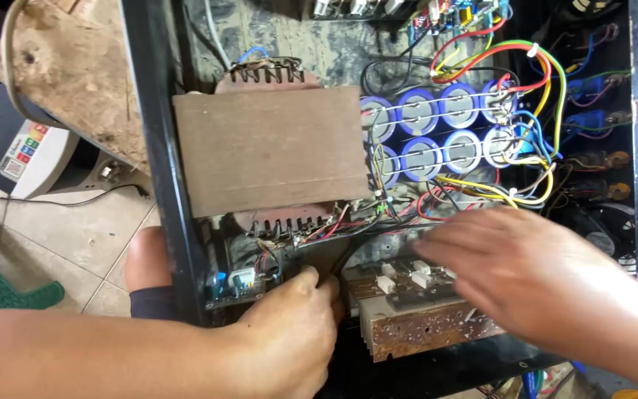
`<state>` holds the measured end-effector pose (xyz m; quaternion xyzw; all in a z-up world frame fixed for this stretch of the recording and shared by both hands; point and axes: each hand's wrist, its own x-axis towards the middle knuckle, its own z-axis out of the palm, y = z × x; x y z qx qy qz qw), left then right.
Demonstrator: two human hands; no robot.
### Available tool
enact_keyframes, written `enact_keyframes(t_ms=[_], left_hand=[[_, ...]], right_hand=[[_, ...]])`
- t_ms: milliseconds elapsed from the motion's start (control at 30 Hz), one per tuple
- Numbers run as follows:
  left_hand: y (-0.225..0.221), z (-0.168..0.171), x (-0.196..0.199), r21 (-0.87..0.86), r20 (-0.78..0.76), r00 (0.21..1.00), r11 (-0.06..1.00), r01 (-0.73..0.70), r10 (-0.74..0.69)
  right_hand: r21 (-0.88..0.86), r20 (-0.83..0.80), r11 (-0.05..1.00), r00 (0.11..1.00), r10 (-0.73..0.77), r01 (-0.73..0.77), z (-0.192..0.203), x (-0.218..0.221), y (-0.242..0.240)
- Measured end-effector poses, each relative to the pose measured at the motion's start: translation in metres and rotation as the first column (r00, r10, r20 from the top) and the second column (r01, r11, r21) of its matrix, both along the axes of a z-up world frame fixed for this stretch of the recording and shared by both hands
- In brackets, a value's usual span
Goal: Repairing and finalizing the assembly of an audio amplifier by checking internal wiring and components.
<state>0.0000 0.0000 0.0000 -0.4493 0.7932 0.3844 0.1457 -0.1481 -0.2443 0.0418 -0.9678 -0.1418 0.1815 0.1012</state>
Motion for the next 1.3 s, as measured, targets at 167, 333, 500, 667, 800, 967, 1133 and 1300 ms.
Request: enact_keyframes(t_ms=[167,333,500,667,800,967,1133,1300], left_hand=[[0.001,-0.004,-0.004,-0.034,0.0,0.999,0.998,-0.046,0.046],[0.01,-0.009,-0.009,-0.101,0.027,0.997,0.993,-0.069,0.072],[0.02,-0.021,-0.016,-0.291,0.023,0.981,0.94,-0.179,0.194],[0.01,-0.017,-0.017,-0.079,0.158,0.987,0.997,-0.023,0.036],[0.023,-0.027,-0.02,-0.363,0.164,0.965,0.922,-0.135,0.206],[0.002,-0.004,-0.005,-0.036,0.062,0.943,0.945,-0.324,0.326],[-0.011,0.014,0.012,0.094,0.054,0.858,0.853,-0.514,0.511],[-0.016,0.022,0.017,0.07,0.142,0.93,0.934,-0.35,0.338]], right_hand=[[-0.023,-0.159,0.999,0.987,-0.028,0.024,-0.005,0.035,0.021],[-0.228,-0.148,0.972,0.989,0.024,-0.058,-0.011,0.04,0.028],[-0.085,-0.434,0.983,0.882,-0.181,0.16,0.018,0.057,0.03],[0.053,-0.074,0.964,0.964,-0.255,0.26,0.077,0.022,0.013],[0.091,0.105,0.924,0.919,-0.38,0.371,0.09,-0.01,0.006],[0.036,0.09,0.874,0.869,-0.486,0.485,0.071,-0.064,0.002],[0.075,0.126,0.804,0.794,-0.594,0.59,0.056,-0.118,0.009],[0.274,0.153,0.597,0.579,-0.801,0.754,0.017,-0.195,0.027]])
